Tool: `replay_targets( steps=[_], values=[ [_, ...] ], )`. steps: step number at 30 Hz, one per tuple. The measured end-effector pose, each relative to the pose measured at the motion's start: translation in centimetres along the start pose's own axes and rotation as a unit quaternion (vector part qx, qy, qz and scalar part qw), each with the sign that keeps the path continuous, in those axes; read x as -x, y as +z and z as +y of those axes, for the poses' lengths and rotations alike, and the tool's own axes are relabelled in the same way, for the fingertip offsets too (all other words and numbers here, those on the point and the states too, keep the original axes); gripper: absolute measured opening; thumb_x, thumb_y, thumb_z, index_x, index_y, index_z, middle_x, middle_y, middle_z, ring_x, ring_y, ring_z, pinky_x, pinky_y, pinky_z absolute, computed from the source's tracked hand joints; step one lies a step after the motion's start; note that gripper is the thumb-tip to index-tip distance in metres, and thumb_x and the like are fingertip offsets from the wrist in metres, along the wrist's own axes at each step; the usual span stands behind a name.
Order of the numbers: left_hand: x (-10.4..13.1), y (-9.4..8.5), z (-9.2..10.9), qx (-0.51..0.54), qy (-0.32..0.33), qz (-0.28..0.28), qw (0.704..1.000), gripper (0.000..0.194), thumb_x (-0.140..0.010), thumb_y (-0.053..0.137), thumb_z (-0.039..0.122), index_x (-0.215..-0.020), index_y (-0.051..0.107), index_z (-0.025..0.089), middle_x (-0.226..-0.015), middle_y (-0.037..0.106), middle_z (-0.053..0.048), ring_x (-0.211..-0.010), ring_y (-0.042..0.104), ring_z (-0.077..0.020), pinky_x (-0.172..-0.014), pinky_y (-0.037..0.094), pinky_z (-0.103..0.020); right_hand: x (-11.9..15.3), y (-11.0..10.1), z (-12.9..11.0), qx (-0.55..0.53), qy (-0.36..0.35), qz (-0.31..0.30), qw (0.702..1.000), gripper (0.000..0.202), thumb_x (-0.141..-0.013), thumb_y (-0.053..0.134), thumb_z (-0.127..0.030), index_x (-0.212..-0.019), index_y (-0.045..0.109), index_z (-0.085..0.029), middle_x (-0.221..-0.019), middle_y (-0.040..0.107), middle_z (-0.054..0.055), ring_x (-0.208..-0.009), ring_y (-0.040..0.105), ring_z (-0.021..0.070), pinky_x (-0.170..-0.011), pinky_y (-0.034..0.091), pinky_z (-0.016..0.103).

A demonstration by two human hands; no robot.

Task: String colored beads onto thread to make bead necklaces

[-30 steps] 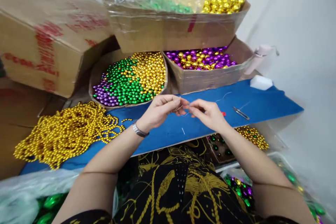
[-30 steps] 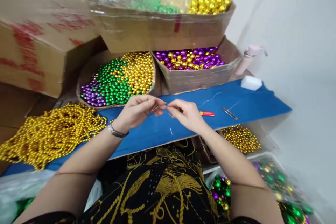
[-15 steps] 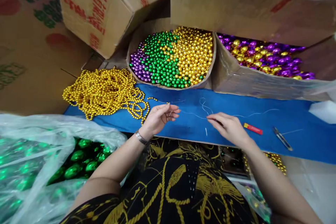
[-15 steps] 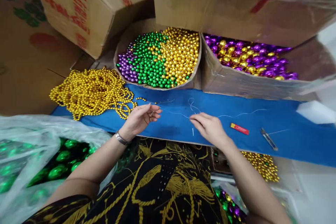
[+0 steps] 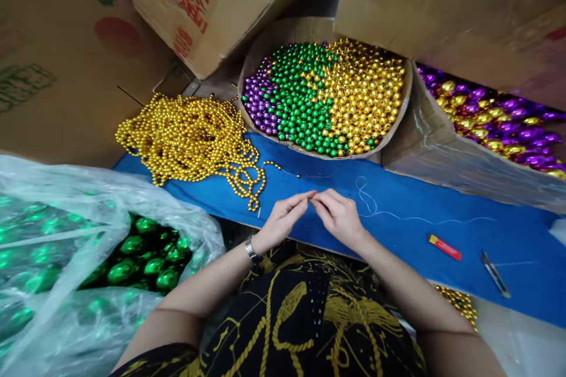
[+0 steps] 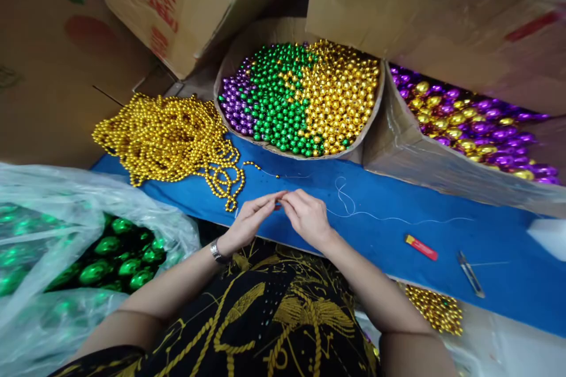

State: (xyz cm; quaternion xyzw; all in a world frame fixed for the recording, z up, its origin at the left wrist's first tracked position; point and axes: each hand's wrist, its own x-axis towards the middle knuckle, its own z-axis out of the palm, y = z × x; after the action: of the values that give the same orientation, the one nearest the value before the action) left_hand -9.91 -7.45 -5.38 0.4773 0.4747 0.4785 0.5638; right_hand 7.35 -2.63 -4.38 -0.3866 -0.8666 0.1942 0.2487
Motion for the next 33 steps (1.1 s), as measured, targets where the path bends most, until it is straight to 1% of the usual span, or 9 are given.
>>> replay_targets(
  steps=[3, 6, 11, 17, 21, 25, 28, 30, 33],
  values=[
    [-1.1, -1.5, -0.5, -0.246, 0.063, -0.026, 0.967, 0.028, -0.093, 0.055, 0.036, -0.107, 0.071, 0.018, -0.108, 0.072, -0.009, -0.1, 0.066, -0.022, -0.09, 0.049, -0.035, -0.8, -0.7, 2.7, 0.099, -0.043, -0.042, 0.993, 0.032, -0.102, 0.04, -0.034, -0.096, 0.07, -0.023, -0.091, 0.069, 0.004, -0.08, 0.062, 0.013, -0.07, 0.044, 0.024],
    [-3.1, -2.5, -1.1, -0.407, 0.063, -0.043, 0.91, 0.024, -0.095, 0.05, 0.031, -0.096, 0.07, 0.018, -0.093, 0.072, -0.008, -0.085, 0.066, -0.0206, -0.076, 0.048, -0.032, -2.3, -0.9, 6.5, 0.21, -0.005, -0.06, 0.976, 0.032, -0.101, 0.042, -0.036, -0.097, 0.071, -0.025, -0.095, 0.069, 0.004, -0.083, 0.061, 0.0141, -0.067, 0.042, 0.024],
    [-6.6, -2.0, -1.9, -0.56, 0.045, -0.029, 0.827, 0.03, -0.099, 0.043, 0.032, -0.098, 0.068, 0.017, -0.094, 0.069, -0.01, -0.084, 0.064, -0.0217, -0.068, 0.044, -0.03, -3.8, 0.1, 11.1, 0.268, 0.003, -0.104, 0.958, 0.027, -0.099, 0.046, -0.029, -0.102, 0.073, -0.026, -0.099, 0.07, 0.006, -0.087, 0.058, 0.018, -0.064, 0.039, 0.027],
    [-8.0, -1.1, -3.5, -0.636, 0.05, -0.052, 0.768, 0.034, -0.1, 0.037, 0.029, -0.102, 0.07, 0.019, -0.09, 0.064, -0.011, -0.084, 0.06, -0.0229, -0.063, 0.04, -0.03, -3.9, 0.8, 12.3, 0.271, -0.035, -0.149, 0.95, 0.028, -0.095, 0.051, -0.017, -0.112, 0.07, -0.029, -0.098, 0.069, 0.005, -0.086, 0.056, 0.0169, -0.067, 0.038, 0.027],
    [-7.8, -1.5, -3.7, -0.624, 0.051, -0.033, 0.779, 0.037, -0.1, 0.037, 0.033, -0.101, 0.071, 0.019, -0.092, 0.064, -0.013, -0.086, 0.059, -0.0251, -0.068, 0.043, -0.034, -4.0, 0.6, 11.6, 0.281, -0.045, -0.15, 0.947, 0.026, -0.095, 0.049, -0.015, -0.103, 0.071, -0.026, -0.095, 0.068, 0.006, -0.084, 0.055, 0.0168, -0.066, 0.036, 0.027],
    [-7.2, -0.8, -1.6, -0.521, 0.179, 0.062, 0.833, 0.036, -0.098, 0.044, 0.037, -0.118, 0.066, 0.017, -0.122, 0.061, -0.017, -0.116, 0.052, -0.0309, -0.095, 0.043, -0.045, -3.7, -1.3, 8.8, 0.284, -0.061, -0.111, 0.95, 0.026, -0.099, 0.044, -0.024, -0.104, 0.07, -0.026, -0.105, 0.067, 0.006, -0.088, 0.055, 0.0171, -0.067, 0.036, 0.027],
    [-7.1, 0.5, 0.8, -0.353, 0.233, 0.012, 0.906, 0.038, -0.097, 0.047, 0.034, -0.128, 0.058, 0.015, -0.124, 0.063, -0.015, -0.117, 0.056, -0.0252, -0.102, 0.042, -0.042, -3.5, -4.0, 5.9, 0.271, -0.104, -0.061, 0.955, 0.03, -0.101, 0.039, -0.026, -0.099, 0.069, -0.024, -0.095, 0.067, 0.005, -0.084, 0.054, 0.0164, -0.069, 0.039, 0.027],
    [-7.1, 1.2, 2.2, -0.244, 0.185, -0.052, 0.951, 0.037, -0.098, 0.048, 0.036, -0.125, 0.058, 0.014, -0.105, 0.07, -0.011, -0.094, 0.065, -0.0198, -0.088, 0.05, -0.035, -3.4, -5.9, 4.5, 0.238, -0.109, -0.043, 0.964, 0.031, -0.1, 0.039, -0.028, -0.092, 0.068, -0.023, -0.084, 0.066, 0.005, -0.079, 0.053, 0.016, -0.069, 0.04, 0.028],
    [-7.1, 1.4, 3.4, -0.173, 0.139, -0.087, 0.971, 0.03, -0.094, 0.054, 0.04, -0.105, 0.067, 0.015, -0.086, 0.071, -0.006, -0.074, 0.063, -0.0156, -0.07, 0.049, -0.028, -2.9, -8.1, 3.4, 0.092, -0.049, -0.034, 0.994, 0.026, -0.099, 0.043, -0.032, -0.09, 0.064, -0.02, -0.082, 0.064, 0.005, -0.076, 0.055, 0.0146, -0.07, 0.044, 0.027]
  ],
)
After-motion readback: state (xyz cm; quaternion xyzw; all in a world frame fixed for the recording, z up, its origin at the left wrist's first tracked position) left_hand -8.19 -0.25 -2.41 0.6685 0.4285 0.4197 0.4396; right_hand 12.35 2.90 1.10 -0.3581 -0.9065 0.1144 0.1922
